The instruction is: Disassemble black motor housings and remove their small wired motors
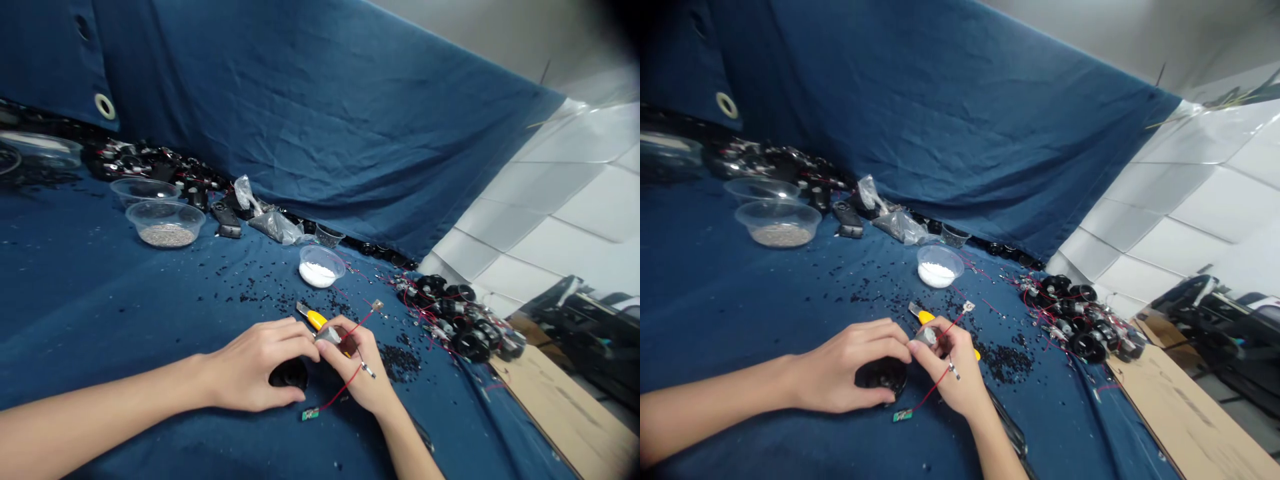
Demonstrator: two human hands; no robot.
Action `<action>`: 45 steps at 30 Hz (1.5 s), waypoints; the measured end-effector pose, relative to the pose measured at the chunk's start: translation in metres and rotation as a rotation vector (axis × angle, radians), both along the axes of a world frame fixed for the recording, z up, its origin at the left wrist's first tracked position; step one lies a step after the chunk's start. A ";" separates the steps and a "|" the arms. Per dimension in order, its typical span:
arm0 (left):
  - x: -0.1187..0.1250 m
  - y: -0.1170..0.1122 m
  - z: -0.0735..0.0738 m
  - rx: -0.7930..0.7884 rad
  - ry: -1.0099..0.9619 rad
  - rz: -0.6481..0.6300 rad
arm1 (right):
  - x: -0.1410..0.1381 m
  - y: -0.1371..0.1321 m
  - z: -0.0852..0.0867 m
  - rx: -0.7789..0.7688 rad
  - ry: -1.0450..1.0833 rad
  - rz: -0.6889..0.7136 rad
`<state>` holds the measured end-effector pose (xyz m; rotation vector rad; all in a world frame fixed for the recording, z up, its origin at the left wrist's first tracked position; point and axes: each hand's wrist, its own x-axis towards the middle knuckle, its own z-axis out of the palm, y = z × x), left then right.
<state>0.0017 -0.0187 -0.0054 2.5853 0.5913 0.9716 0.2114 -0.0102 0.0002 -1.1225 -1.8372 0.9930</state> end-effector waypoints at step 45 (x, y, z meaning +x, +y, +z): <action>-0.012 0.021 -0.013 -0.306 0.249 -0.015 | -0.012 -0.009 -0.012 0.097 -0.236 0.149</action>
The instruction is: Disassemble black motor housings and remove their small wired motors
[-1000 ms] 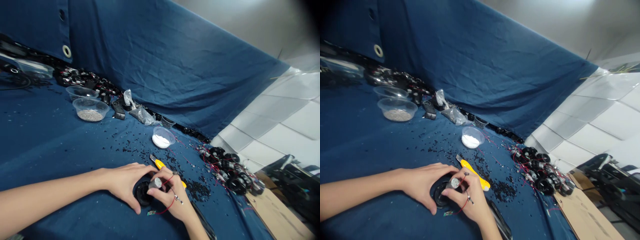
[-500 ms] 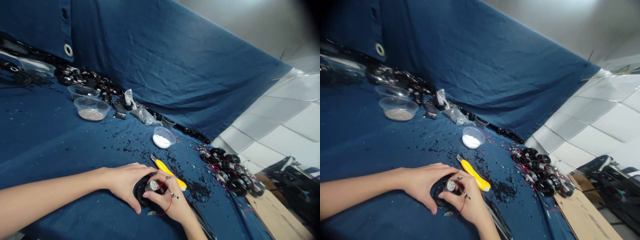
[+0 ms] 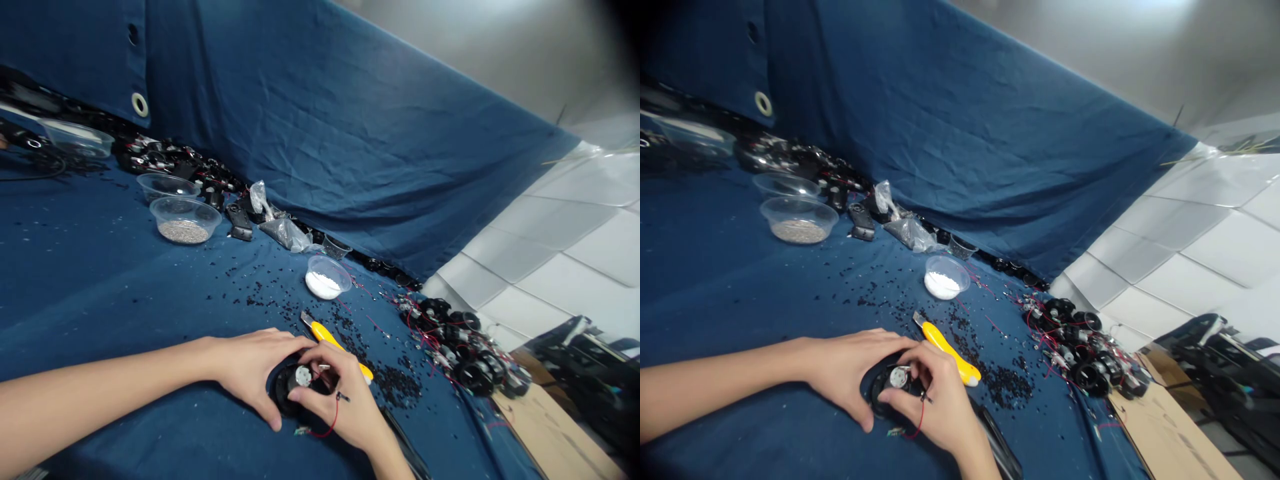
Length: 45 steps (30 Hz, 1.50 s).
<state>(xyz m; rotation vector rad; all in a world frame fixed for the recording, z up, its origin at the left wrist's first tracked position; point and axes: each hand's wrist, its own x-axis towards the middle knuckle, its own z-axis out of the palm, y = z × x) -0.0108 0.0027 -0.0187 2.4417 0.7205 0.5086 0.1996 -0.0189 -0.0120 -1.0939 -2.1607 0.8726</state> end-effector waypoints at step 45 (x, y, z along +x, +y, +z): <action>0.047 -0.061 0.095 0.260 -0.601 -0.109 | 0.013 0.009 0.019 -0.772 1.068 0.037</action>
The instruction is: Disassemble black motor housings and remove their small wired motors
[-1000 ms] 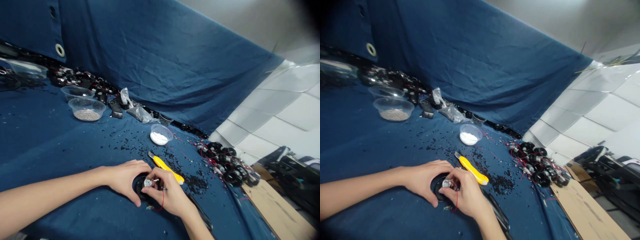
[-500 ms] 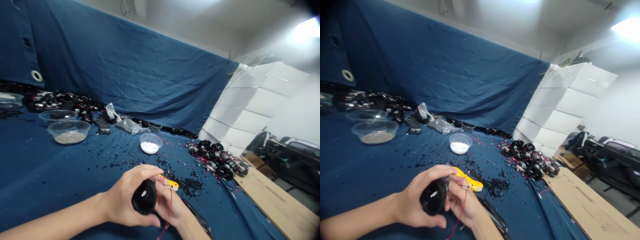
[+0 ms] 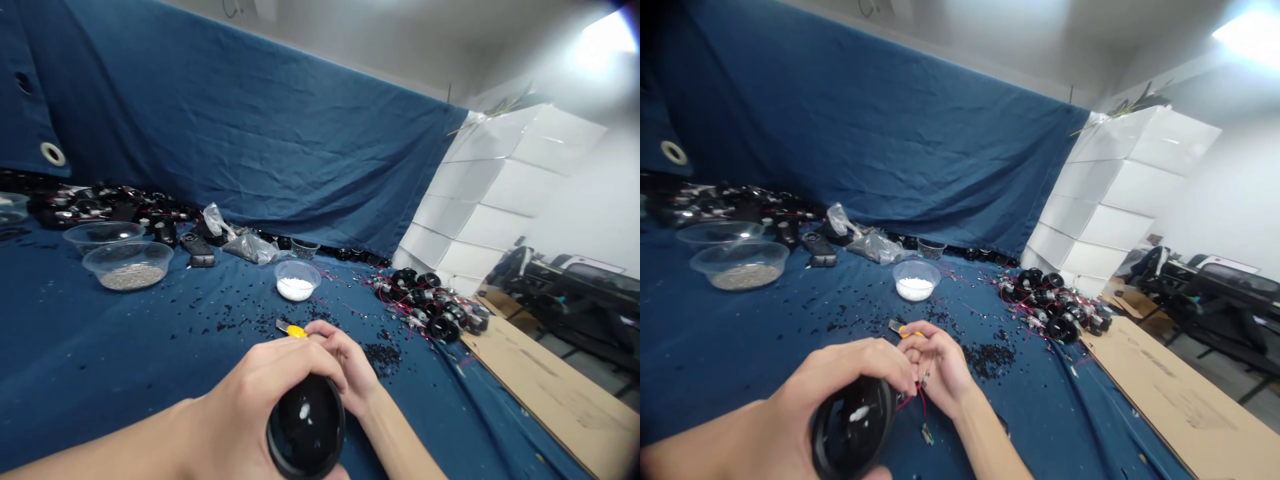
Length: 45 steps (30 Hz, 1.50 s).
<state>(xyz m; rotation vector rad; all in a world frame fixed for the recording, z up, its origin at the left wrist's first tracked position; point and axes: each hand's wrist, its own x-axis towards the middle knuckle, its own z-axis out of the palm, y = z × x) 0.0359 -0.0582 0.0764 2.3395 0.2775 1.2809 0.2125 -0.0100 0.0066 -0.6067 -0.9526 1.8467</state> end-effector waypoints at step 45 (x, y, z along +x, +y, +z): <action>0.007 0.018 -0.031 -0.077 -0.075 -0.024 | -0.005 -0.028 -0.013 1.254 -0.824 -0.329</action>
